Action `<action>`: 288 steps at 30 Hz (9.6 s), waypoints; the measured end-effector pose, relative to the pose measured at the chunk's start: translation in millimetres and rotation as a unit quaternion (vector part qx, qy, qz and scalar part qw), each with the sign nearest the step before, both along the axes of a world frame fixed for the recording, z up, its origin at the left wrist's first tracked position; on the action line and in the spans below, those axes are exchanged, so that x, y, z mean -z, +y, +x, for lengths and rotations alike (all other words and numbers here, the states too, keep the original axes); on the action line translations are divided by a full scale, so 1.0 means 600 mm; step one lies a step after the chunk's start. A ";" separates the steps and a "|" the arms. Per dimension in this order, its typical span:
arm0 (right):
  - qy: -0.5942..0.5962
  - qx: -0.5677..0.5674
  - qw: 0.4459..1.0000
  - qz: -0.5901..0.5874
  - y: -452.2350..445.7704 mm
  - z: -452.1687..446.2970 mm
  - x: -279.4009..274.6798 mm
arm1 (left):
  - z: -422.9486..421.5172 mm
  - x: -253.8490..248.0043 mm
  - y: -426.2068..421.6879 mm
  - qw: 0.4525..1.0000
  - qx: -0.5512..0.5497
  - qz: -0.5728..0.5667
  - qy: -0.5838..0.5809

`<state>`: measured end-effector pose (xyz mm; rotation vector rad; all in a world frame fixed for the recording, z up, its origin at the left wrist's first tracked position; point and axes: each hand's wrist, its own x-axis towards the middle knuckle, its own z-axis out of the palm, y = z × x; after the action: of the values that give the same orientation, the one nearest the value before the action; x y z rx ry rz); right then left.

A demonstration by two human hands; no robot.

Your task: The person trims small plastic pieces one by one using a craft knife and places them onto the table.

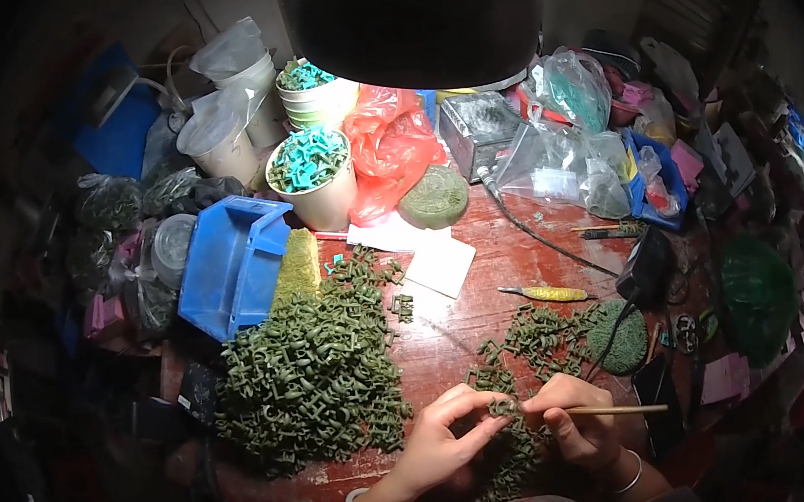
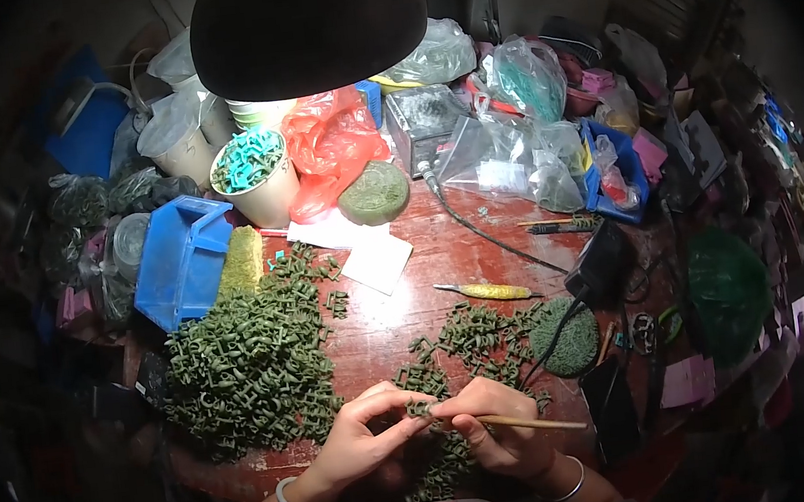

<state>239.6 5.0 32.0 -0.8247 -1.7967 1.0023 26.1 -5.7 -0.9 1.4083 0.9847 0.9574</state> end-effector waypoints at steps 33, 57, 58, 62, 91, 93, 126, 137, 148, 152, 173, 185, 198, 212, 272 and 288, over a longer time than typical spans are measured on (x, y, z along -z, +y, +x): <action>-0.023 0.026 0.997 0.062 0.000 0.004 0.005 | 0.003 0.016 -0.001 0.998 0.018 0.008 -0.058; -0.054 -0.002 0.997 0.054 0.003 0.000 0.000 | 0.009 -0.011 -0.005 0.986 -0.037 0.113 0.115; -0.054 -0.002 0.997 0.054 0.002 0.002 0.000 | 0.010 -0.011 -0.005 0.986 -0.038 0.113 0.115; -0.051 0.006 0.997 0.063 0.001 -0.001 0.005 | 0.011 -0.010 -0.004 0.985 -0.047 0.117 0.118; -0.106 0.103 0.988 0.034 0.005 -0.022 0.014 | 0.012 -0.013 0.000 0.979 -0.045 -0.138 -0.146; -0.101 0.103 0.989 0.030 0.006 -0.022 0.011 | 0.001 -0.021 0.001 0.943 -0.008 -0.260 -0.206; -0.057 0.004 0.998 0.005 -0.006 -0.008 -0.006 | -0.012 0.001 0.005 0.862 -0.051 -0.345 -0.369; -0.034 0.165 0.981 -0.094 -0.005 -0.009 -0.008 | -0.004 -0.013 0.002 0.899 -0.043 -0.315 -0.302; -0.318 0.020 0.941 0.113 0.020 -0.020 0.023 | -0.001 -0.011 -0.003 0.933 -0.047 -0.237 -0.265; -0.204 0.101 0.970 0.083 0.017 -0.017 0.010 | 0.000 -0.015 -0.002 0.935 -0.035 -0.257 -0.243; -0.195 0.247 0.948 0.046 0.055 0.039 0.020 | 0.003 -0.018 -0.004 0.936 -0.107 -0.264 -0.206; -0.300 0.155 0.932 0.134 0.070 0.011 0.037 | 0.003 -0.019 -0.006 0.924 -0.083 -0.294 -0.229; -0.074 0.186 0.978 0.053 0.047 0.017 0.025 | 0.006 -0.020 0.000 0.927 -0.059 -0.300 -0.217; -0.006 -0.007 0.997 -0.072 0.010 0.022 0.026 | -0.001 -0.013 0.003 0.911 -0.072 -0.286 -0.288; -0.118 0.046 0.980 0.150 0.008 -0.003 -0.009 | 0.002 -0.014 0.000 0.975 -0.047 -0.172 -0.131; -0.125 0.129 0.978 0.109 0.019 -0.006 -0.001 | -0.008 -0.001 0.009 0.888 -0.036 -0.329 -0.320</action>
<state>235.7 16.3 32.9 -1.0471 -1.9083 0.5415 21.4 -0.3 -0.5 0.4320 0.7438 0.9268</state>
